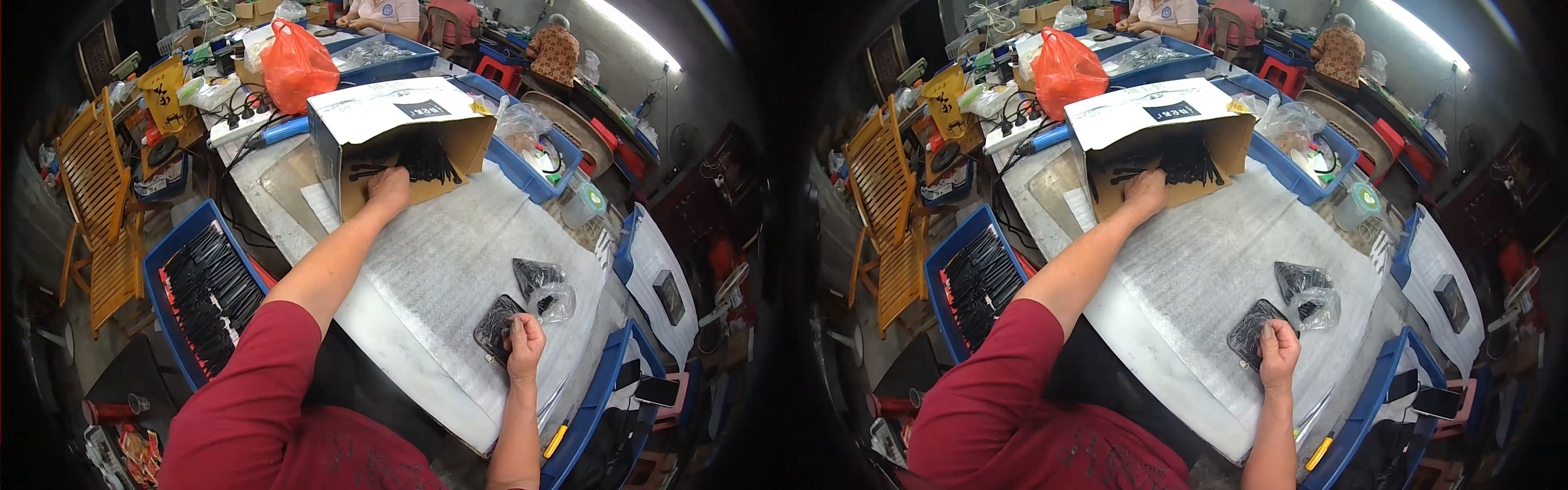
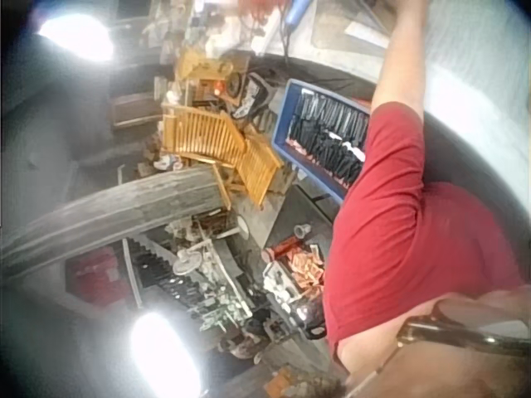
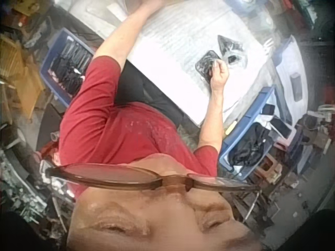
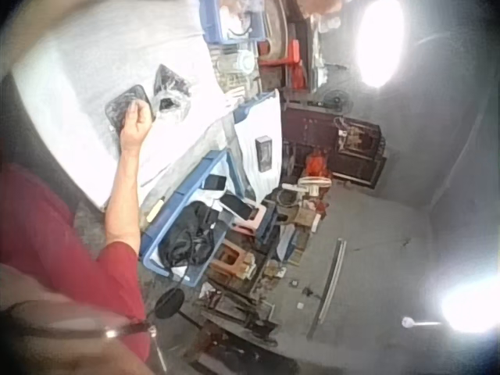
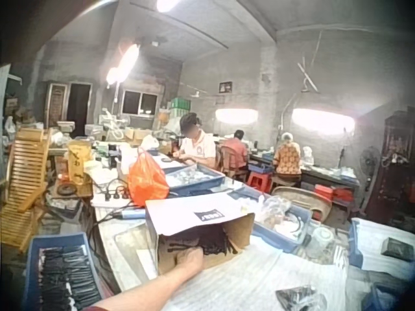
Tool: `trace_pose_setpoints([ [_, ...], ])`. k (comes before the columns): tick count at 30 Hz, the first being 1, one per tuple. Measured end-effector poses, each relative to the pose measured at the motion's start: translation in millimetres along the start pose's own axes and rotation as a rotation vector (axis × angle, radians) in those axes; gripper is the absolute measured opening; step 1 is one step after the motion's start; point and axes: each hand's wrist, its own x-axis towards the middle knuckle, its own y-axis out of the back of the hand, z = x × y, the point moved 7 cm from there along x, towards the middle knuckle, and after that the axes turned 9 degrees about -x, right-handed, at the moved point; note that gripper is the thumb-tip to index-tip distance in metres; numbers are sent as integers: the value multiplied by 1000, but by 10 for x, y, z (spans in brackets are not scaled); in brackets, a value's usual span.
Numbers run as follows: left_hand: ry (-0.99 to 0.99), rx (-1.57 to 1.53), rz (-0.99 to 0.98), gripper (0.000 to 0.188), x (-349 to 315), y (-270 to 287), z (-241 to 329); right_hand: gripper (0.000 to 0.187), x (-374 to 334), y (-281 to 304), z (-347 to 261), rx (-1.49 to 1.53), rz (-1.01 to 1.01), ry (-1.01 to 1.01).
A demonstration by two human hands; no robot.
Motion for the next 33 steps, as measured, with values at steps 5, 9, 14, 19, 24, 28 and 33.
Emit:
trace_pose_setpoints([
  [5,-9,-141,108,22,-193,133,-2,15,-1,-9,-17,-8,-1,5],
  [9,-12,-56,-67,20,-469,281,75,15,-5,1,-31,-31,-9,21],
  [14,-289,-245,-67,16,-1010,352,249,11,-5,-9,-49,-57,2,5],
  [19,-565,-420,-158,9,-1602,466,669,13,22,-81,-84,-86,-28,45],
  [24,-810,-529,-209,11,-1933,347,1001,21,4,-188,-110,-36,-136,48],
  [28,-870,-564,-204,12,-2033,246,1146,14,5,-181,-87,8,-156,-4],
  [33,-429,-966,-335,12,-1936,24,1118,8,29,-89,-33,154,-113,-90],
])
